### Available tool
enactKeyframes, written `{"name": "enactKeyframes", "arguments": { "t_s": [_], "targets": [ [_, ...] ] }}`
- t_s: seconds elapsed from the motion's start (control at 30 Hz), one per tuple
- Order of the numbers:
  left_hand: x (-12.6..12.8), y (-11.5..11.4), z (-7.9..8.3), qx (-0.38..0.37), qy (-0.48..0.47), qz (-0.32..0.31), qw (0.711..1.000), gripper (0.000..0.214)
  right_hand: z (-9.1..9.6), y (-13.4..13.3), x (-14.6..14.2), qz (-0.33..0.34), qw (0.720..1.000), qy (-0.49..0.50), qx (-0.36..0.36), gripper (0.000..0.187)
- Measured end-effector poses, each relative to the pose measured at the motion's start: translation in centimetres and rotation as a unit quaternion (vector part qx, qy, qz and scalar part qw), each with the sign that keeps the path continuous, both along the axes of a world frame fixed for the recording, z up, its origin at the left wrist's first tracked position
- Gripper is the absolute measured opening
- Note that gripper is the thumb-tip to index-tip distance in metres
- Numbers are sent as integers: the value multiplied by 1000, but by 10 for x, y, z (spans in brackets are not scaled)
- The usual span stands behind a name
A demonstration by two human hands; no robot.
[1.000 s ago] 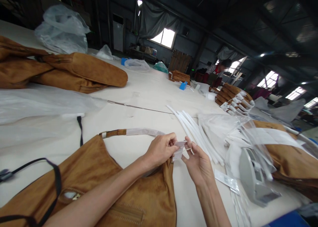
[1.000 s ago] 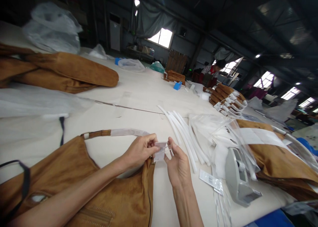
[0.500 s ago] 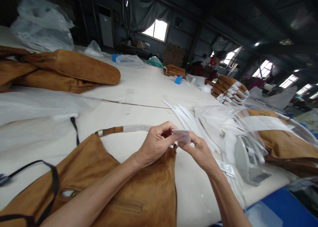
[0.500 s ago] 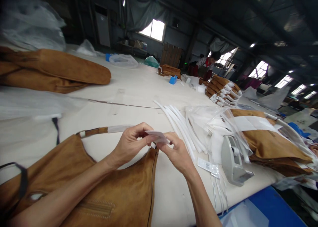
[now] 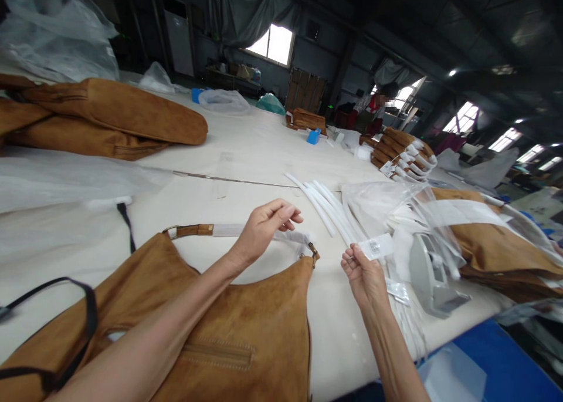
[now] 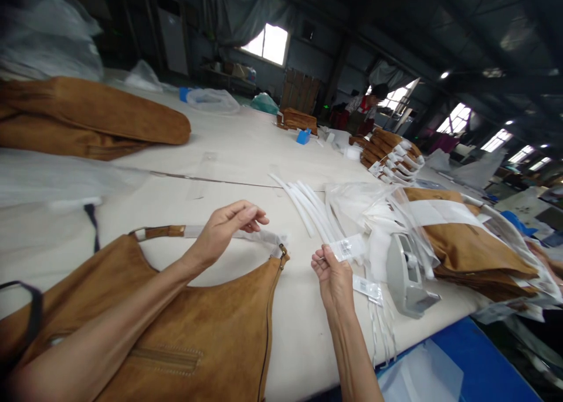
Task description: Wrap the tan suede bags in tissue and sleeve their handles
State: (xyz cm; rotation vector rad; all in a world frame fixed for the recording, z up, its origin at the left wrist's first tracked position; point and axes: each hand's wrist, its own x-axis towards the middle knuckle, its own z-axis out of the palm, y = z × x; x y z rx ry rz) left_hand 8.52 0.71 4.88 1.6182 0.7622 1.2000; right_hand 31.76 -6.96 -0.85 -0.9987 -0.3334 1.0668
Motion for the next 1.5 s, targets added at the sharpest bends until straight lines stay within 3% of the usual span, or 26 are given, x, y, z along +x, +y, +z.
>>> {"name": "enactKeyframes", "arguments": {
  "t_s": [0.1,0.2,0.3,0.37,0.47,0.57,0.67,0.77,0.83,0.9,0.97,1.03,1.17,1.23,1.33,1.4,1.43,1.5],
  "targets": [
    [8,2,-23,126,207,-33,970,32,12,-2,-6,18,1000,1,21,43],
    [17,6,-50,192,335,-83,919,54,20,-4,-12,36,998,-11,48,41],
    [21,8,-65,202,329,-85,919,43,28,-10,-17,57,995,-31,71,36],
    [22,8,-65,210,304,-50,928,27,31,-13,-19,68,993,-46,81,34],
    [22,6,-57,239,254,24,937,23,25,-5,-19,65,993,-46,86,34],
    [19,9,-50,280,203,83,934,24,6,12,-14,83,996,-42,1,42],
    [8,19,-43,222,262,51,938,29,-12,19,-6,75,982,-124,-121,55],
    [-17,33,-24,136,348,40,927,31,-15,4,-1,34,957,-242,-157,59],
    [-39,40,-6,112,380,50,917,32,-11,-13,-6,97,934,-297,-173,56],
    [-64,43,10,89,405,56,908,34,-10,-29,-18,206,899,-333,-198,59],
    [-91,40,18,57,442,62,893,35,-15,-41,-35,280,859,-371,-214,64],
    [-121,31,16,19,483,86,871,35,-25,-48,-50,301,844,-398,-196,69],
    [-182,-2,-8,-72,533,172,825,52,-40,-51,-65,276,887,-353,-113,61],
    [-202,-19,-22,-110,524,192,822,69,-37,-46,-67,251,897,-351,-99,54],
    [-209,-32,-36,-127,472,201,849,82,-22,-26,-60,200,901,-376,-80,52],
    [-202,-28,-40,-117,435,217,866,80,-11,-4,-47,181,895,-401,-68,54],
    [-198,-22,-40,-112,422,227,870,78,-7,8,-38,177,883,-428,-74,54],
    [-193,-3,-37,-108,411,247,871,76,-1,31,-18,175,832,-514,-115,54]
  ]
}}
